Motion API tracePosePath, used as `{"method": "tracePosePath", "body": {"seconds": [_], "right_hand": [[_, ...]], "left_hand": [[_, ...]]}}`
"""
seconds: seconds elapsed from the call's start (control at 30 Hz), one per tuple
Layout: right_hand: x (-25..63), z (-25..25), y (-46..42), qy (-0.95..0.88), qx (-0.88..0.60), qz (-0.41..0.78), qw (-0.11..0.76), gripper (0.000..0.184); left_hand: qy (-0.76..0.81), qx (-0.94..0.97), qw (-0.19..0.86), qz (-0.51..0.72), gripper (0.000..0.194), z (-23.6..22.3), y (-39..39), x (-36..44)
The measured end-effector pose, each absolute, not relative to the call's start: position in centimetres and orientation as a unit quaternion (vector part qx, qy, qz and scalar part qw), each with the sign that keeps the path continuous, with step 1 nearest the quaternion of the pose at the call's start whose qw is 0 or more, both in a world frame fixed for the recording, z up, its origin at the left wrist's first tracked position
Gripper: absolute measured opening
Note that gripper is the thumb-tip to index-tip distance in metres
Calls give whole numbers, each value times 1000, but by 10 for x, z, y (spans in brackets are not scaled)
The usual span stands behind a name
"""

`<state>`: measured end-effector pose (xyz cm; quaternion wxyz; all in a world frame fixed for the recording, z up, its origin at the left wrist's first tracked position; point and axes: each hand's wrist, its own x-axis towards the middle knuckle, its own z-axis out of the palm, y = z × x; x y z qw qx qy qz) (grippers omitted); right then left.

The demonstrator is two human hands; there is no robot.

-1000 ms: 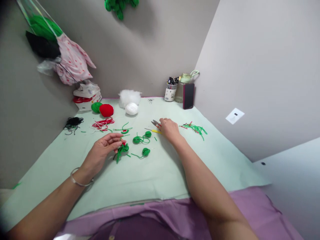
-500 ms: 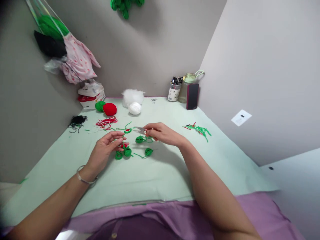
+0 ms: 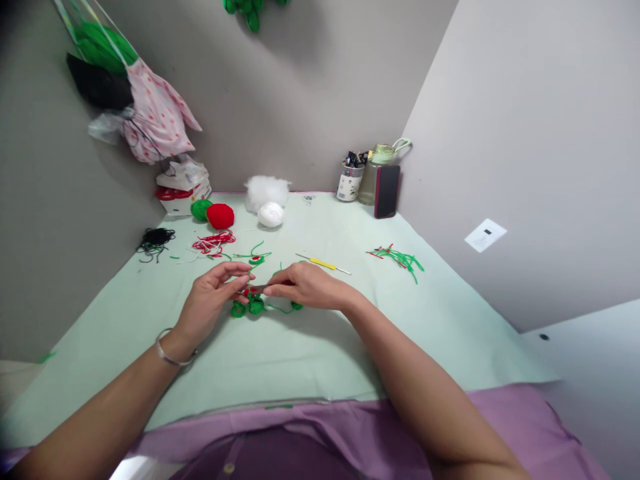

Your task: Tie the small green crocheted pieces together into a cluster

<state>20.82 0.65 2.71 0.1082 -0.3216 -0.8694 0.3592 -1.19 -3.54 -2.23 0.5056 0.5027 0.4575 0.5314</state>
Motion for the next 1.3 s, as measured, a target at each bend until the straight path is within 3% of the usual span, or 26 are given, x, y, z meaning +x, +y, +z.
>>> {"method": "tracePosePath", "body": {"seconds": [0.3,0.5,0.67,0.8,0.87,0.93,1.0,1.03,1.1,1.17,1.3], "right_hand": [[206,30,3,-876,-335,332,103,36],[202,30,1,-864,-340,356,109,43],[217,40,9,-836,-365,373,170,44],[248,33,32,-768,-548,221,248,44],[262,24,43,-737,-629,129,210,34],[267,17,49,-726,-659,81,179,26],[259,15,46,-745,-622,59,233,23],[252,16,41,-754,-592,84,274,23],[231,20,28,-763,-507,244,318,26],[209,23,14,-761,-394,421,297,34],[184,19,0,-718,-311,558,276,40]], "left_hand": [[456,509,520,512,35,-24,-37,-10],[463,506,520,509,37,-22,-36,-9],[465,496,530,507,38,-20,-37,-9],[464,488,533,511,37,-21,-36,-10],[462,486,532,517,35,-23,-36,-11],[458,488,526,525,34,-24,-35,-12],[450,491,519,536,33,-24,-36,-13],[444,494,515,542,32,-23,-36,-13],[433,500,505,555,31,-21,-37,-12],[421,508,495,565,30,-17,-38,-10],[409,528,491,559,27,-11,-39,-4]]}}
